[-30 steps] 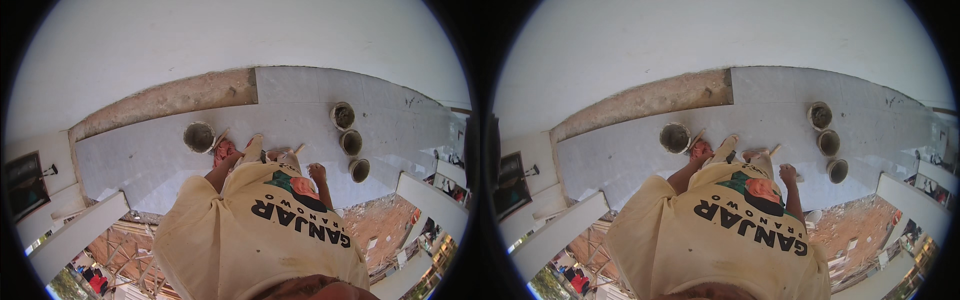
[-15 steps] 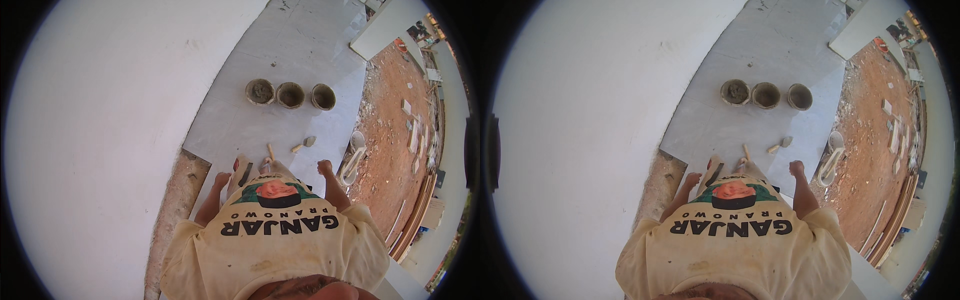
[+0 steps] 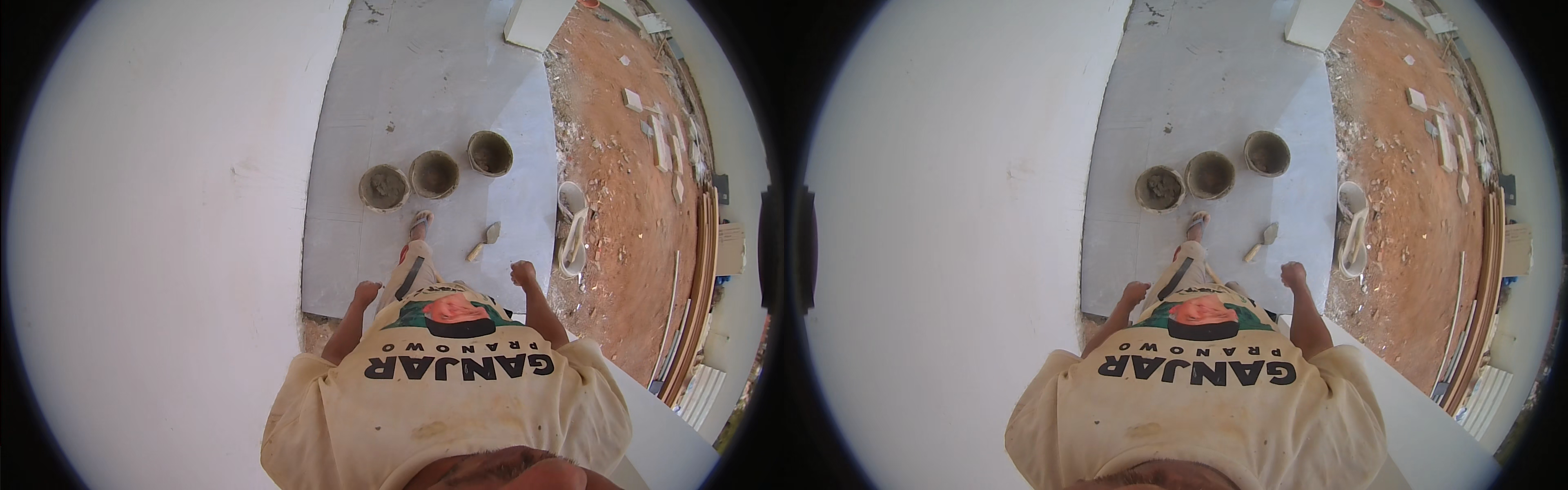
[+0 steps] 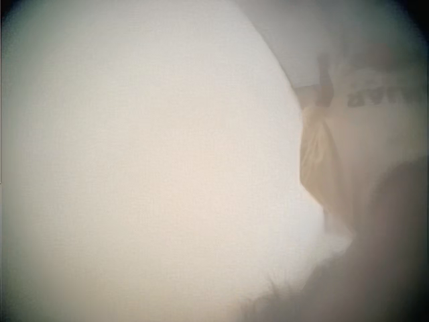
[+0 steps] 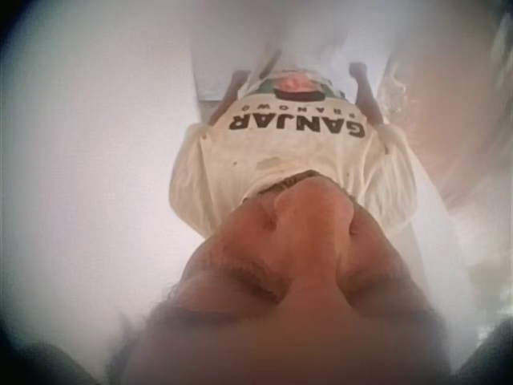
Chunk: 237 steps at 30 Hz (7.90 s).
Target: The person spreads cement on a floor section using a trowel, places a large ceramic tile, and secures it by tapping with a rubber mallet. They wipe the tile surface with a cloth and continue tapping to ensure it is level.
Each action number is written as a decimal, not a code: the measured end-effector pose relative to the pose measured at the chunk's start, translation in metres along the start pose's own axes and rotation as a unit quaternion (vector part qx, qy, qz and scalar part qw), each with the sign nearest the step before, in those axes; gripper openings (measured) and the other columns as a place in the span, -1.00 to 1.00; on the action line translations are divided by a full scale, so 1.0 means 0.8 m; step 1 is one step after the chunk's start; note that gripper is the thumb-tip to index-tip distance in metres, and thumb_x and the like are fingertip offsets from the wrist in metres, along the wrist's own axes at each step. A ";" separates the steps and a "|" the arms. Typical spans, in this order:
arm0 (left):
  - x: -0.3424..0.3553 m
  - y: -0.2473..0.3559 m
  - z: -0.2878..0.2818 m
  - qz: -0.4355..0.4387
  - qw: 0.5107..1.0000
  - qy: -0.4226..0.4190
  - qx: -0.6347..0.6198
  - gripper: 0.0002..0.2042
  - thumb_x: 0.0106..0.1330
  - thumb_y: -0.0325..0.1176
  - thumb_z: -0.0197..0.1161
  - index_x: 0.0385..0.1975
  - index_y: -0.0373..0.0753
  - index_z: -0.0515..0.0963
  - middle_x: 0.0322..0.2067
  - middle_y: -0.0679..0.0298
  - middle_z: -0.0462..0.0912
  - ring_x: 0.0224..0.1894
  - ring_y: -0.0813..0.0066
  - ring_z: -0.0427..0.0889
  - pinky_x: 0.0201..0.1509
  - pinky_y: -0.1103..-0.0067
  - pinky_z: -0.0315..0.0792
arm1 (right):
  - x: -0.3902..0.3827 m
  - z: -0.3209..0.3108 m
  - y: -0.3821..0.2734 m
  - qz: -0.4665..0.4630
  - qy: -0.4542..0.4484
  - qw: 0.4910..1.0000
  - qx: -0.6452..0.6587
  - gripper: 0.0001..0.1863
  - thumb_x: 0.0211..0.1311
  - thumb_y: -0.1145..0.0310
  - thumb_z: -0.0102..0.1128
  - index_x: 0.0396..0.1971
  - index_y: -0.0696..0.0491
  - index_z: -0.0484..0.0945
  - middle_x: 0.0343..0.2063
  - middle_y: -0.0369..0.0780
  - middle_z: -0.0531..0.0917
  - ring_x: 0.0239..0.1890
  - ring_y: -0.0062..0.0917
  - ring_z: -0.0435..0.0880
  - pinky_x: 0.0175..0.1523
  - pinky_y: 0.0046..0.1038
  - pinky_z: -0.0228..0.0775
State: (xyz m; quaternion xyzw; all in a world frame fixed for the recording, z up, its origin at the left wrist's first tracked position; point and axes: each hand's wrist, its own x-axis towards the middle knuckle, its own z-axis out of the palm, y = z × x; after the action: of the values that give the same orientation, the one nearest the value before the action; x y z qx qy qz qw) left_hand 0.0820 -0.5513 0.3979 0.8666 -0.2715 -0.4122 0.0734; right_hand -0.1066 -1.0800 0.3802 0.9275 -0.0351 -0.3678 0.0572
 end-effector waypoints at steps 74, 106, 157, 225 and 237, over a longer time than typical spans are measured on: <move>0.630 0.369 -0.538 -0.135 0.971 0.023 -0.197 -0.61 0.30 -0.06 0.11 -0.35 -0.31 0.64 -0.40 -0.05 0.67 -0.24 0.00 0.68 -0.13 0.23 0.51 | 0.533 -0.345 0.658 -0.012 0.027 0.987 0.161 -0.86 0.06 0.25 0.32 -0.41 -0.05 0.74 -0.38 -0.22 0.77 -0.25 -0.35 0.76 -0.17 -0.28 0.60; 1.234 0.277 -1.138 -0.047 0.997 0.054 -0.014 -0.48 0.29 0.01 0.17 -0.03 -0.38 0.61 -0.06 -0.22 0.62 0.11 0.02 0.59 0.13 0.29 0.48 | 1.159 -0.867 0.994 -0.064 -0.061 0.996 0.003 -0.78 0.10 0.15 0.34 -0.30 -0.10 0.76 -0.29 -0.29 0.77 -0.20 -0.39 0.76 -0.28 -0.22 0.60; 2.291 0.207 -2.256 -0.112 0.967 -0.032 -0.228 -0.50 0.22 -0.01 0.21 -0.23 -0.45 0.61 -0.34 -0.10 0.68 -0.29 0.08 0.69 -0.14 0.26 0.53 | 2.289 -1.889 1.616 0.006 0.099 0.993 0.064 -0.87 0.14 0.31 0.24 -0.41 -0.05 0.75 -0.34 -0.28 0.77 -0.24 -0.37 0.76 -0.19 -0.30 0.61; 3.890 0.425 -4.010 -0.112 0.906 -0.133 -0.385 -0.57 0.42 -0.03 0.06 0.07 -0.22 0.57 -0.11 0.08 0.69 -0.07 0.24 0.64 0.09 0.37 0.45 | 3.879 -3.223 2.669 -0.013 0.002 0.991 0.132 -0.78 0.16 0.36 0.11 -0.38 0.06 0.75 -0.30 -0.07 0.75 -0.18 -0.16 0.73 -0.06 -0.21 0.58; 4.215 0.425 -4.339 -0.079 0.915 -0.175 -0.354 -0.56 0.42 -0.03 0.08 0.08 -0.23 0.56 -0.10 0.08 0.68 -0.06 0.25 0.64 0.09 0.38 0.45 | 4.142 -3.476 2.804 -0.027 -0.016 0.982 0.187 -0.69 0.23 0.31 0.00 -0.27 0.12 0.71 -0.14 0.01 0.70 -0.01 -0.08 0.65 0.14 -0.19 0.48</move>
State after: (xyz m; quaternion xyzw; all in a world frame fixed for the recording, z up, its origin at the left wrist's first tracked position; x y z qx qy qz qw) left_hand 4.2897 -2.9636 0.4969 0.7165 -0.0472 -0.6308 0.2942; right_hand 4.1591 -3.4352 0.4389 0.9165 -0.0790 -0.3708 -0.1277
